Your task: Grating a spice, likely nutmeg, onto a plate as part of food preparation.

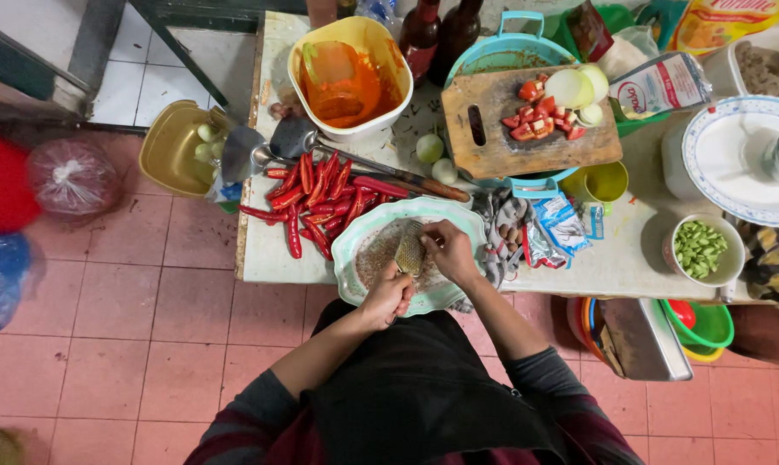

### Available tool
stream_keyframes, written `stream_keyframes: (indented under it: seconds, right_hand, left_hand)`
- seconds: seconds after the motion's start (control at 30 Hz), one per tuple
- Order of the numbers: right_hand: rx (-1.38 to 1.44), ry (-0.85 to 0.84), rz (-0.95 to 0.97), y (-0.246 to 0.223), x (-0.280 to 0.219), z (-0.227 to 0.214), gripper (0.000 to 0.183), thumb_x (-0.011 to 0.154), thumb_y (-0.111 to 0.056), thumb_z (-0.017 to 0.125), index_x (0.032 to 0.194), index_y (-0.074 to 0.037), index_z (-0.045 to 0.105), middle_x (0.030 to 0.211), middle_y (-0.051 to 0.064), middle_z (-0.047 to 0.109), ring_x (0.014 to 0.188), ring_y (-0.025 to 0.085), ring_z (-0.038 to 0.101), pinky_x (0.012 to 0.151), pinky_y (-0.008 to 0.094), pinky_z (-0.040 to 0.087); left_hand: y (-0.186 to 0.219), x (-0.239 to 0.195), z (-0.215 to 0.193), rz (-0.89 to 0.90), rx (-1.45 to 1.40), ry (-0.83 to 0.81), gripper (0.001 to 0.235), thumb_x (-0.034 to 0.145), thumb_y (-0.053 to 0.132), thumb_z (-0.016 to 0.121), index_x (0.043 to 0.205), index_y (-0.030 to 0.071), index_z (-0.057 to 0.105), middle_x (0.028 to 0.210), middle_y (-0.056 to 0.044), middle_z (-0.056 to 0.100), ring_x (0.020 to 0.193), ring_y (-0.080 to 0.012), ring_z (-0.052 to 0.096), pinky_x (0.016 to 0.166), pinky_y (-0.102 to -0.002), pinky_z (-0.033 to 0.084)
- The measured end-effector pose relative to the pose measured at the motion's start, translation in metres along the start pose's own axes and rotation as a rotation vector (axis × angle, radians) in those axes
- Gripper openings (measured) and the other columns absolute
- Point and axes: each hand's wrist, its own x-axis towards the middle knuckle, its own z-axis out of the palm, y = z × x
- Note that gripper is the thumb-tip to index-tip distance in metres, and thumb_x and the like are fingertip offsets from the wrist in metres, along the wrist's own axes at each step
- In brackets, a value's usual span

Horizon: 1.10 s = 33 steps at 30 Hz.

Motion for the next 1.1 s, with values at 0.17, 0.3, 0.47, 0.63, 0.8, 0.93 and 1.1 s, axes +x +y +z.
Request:
stream_keyframes:
  seconds: [0.17, 0.3, 0.47, 0.63, 0.8, 0.93, 1.1]
  right_hand:
    - [-0.027, 0.045, -0.215, -0.013, 0.006, -0.001, 0.019, 0.084, 0.001, 0.070, 0.103, -0.002, 0.074, 0.097, 0.011, 0.071, 0.083, 0.024, 0.071, 0.074, 0.035, 0.057]
    - [-0.207, 0.153, -0.150, -0.019, -0.012, 0.011, 0.008, 0.085, -0.006, 0.076, 0.093, -0.004, 0.077, 0.091, 0.015, 0.069, 0.079, 0.035, 0.068, 0.072, 0.043, 0.054]
    - [-0.152, 0.217, -0.362, -0.004, -0.022, 0.021, 0.007, 0.082, 0.002, 0.067, 0.087, -0.002, 0.070, 0.089, 0.016, 0.065, 0.083, 0.037, 0.066, 0.074, 0.044, 0.053]
    - [-0.168, 0.286, -0.301, -0.013, -0.019, 0.027, 0.009, 0.083, 0.006, 0.067, 0.086, -0.002, 0.068, 0.089, 0.016, 0.065, 0.081, 0.038, 0.064, 0.073, 0.046, 0.052]
    - [-0.093, 0.251, -0.302, -0.024, -0.015, 0.035, 0.010, 0.080, 0.007, 0.067, 0.087, 0.000, 0.066, 0.089, 0.016, 0.063, 0.081, 0.038, 0.064, 0.071, 0.045, 0.053]
    - [-0.096, 0.228, -0.316, -0.027, -0.013, 0.036, 0.010, 0.078, 0.008, 0.065, 0.084, -0.001, 0.065, 0.089, 0.015, 0.063, 0.084, 0.038, 0.065, 0.073, 0.045, 0.053]
    - [-0.106, 0.265, -0.275, -0.019, -0.011, 0.038, 0.009, 0.080, 0.007, 0.069, 0.083, -0.002, 0.066, 0.089, 0.015, 0.064, 0.082, 0.038, 0.065, 0.072, 0.044, 0.053]
  left_hand:
    - [0.009, -0.008, 0.006, 0.024, 0.014, 0.001, 0.007, 0.104, 0.015, 0.046, 0.102, 0.013, 0.039, 0.065, -0.004, 0.047, 0.037, -0.0108, 0.037, 0.028, -0.028, 0.020]
    - [0.010, -0.007, 0.006, 0.022, 0.010, 0.010, 0.005, 0.103, 0.014, 0.045, 0.103, 0.014, 0.039, 0.065, -0.004, 0.047, 0.038, -0.0100, 0.036, 0.029, -0.027, 0.021]
    - [-0.015, 0.007, 0.000, 0.048, -0.064, -0.051, 0.009, 0.102, 0.009, 0.046, 0.105, 0.014, 0.039, 0.065, -0.003, 0.045, 0.040, -0.0093, 0.037, 0.032, -0.027, 0.025]
    - [0.013, -0.013, 0.009, 0.030, -0.079, -0.076, 0.011, 0.100, 0.007, 0.045, 0.105, 0.016, 0.039, 0.063, -0.003, 0.044, 0.039, -0.0096, 0.034, 0.031, -0.027, 0.024]
    - [-0.012, 0.021, -0.011, 0.050, -0.143, -0.072, 0.012, 0.104, 0.009, 0.046, 0.106, 0.016, 0.037, 0.065, -0.001, 0.042, 0.043, -0.0082, 0.035, 0.034, -0.025, 0.024]
    - [0.012, -0.005, -0.001, 0.037, -0.104, -0.057, 0.022, 0.094, 0.003, 0.041, 0.109, 0.019, 0.044, 0.063, -0.002, 0.044, 0.039, -0.0103, 0.034, 0.031, -0.028, 0.023]
    - [0.008, 0.000, 0.000, 0.023, -0.098, -0.042, 0.011, 0.099, 0.008, 0.045, 0.104, 0.017, 0.040, 0.061, -0.003, 0.041, 0.039, -0.0105, 0.033, 0.030, -0.028, 0.021]
